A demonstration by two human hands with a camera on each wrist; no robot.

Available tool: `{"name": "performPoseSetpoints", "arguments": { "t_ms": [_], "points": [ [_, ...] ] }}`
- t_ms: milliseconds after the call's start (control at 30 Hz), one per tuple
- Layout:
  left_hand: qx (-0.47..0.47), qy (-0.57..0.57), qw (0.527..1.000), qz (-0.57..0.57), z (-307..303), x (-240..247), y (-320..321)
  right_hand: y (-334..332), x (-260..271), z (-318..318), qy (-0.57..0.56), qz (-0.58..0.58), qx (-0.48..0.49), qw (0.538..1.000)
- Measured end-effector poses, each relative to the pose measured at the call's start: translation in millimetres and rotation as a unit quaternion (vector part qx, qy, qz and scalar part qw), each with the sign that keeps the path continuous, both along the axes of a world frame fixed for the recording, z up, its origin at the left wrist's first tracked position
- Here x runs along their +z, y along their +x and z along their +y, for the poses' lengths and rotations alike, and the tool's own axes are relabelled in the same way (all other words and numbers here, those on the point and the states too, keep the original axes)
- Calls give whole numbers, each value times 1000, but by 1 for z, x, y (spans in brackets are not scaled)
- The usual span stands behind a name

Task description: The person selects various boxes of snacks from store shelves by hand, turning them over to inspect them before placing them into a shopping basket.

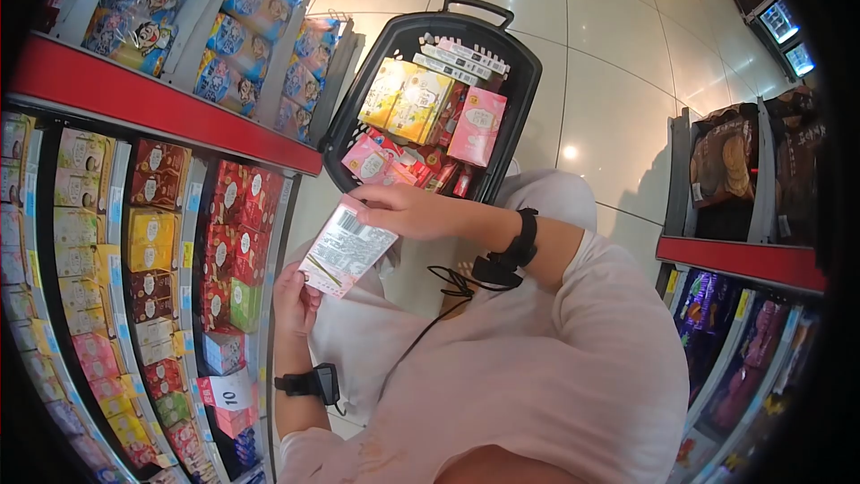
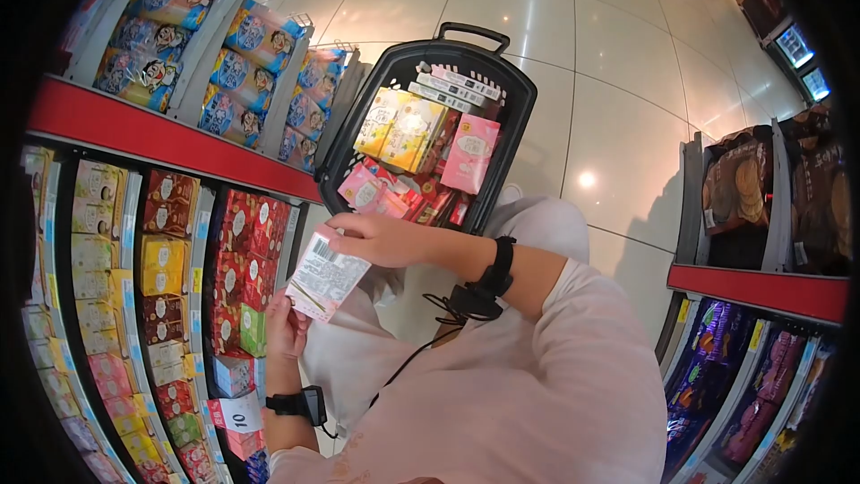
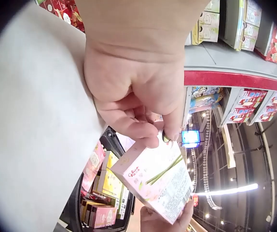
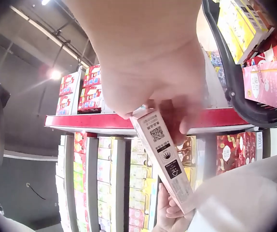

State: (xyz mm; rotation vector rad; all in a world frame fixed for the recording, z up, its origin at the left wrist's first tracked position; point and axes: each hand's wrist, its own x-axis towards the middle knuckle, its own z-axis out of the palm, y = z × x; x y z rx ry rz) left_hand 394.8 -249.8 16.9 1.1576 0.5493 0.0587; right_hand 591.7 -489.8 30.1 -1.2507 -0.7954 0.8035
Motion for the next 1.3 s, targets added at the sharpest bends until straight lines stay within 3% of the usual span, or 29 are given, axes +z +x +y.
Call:
{"name": "performPoseSetpoints", "arguments": {
  "t_ms": [33,100,133,200,233,300,400,467,500,567,667,767,900,1100,1300],
  "points": [
    [-9,15,1000,7,1,-1,0,0,0,0,-1,1,1,1000],
    [-17,30,999,13,3,-3,-1,4,3,-4,-30,-140,40,989],
    [-18,19,1000,10,5,-5,-2,6,8,-7,-30,-140,42,989],
    [-18,8,1000,6,3,-1,-1,11,20,-12,-162,-186,59,967],
    [-14,17,1000,13,-2,5,3,15,18,-15,-162,-186,60,967],
    [-7,26,999,20,-4,10,6,27,15,-20,-236,-385,-63,890],
    [0,6,1000,3,-3,9,5,51,23,-35,-330,-403,-88,849],
    [-4,-4,1000,2,-1,7,5,58,20,-44,-321,-426,-211,819],
    [3,-6,1000,2,-2,7,6,60,16,-45,-319,-429,-204,820],
    [-1,-19,1000,10,-3,11,7,62,3,-42,-351,-496,-228,761],
    [2,-32,999,7,-1,9,7,61,-13,-35,-367,-525,-241,730],
    [1,-33,999,2,0,8,6,58,-22,-30,-377,-535,-258,710],
    [7,-33,999,2,1,8,5,51,-20,-19,-425,-479,-235,731],
    [12,-37,999,5,3,7,4,44,-46,-5,-425,-498,-266,708],
    [10,-29,1000,2,3,8,4,50,-85,0,-431,-463,-234,739]
  ]
}}
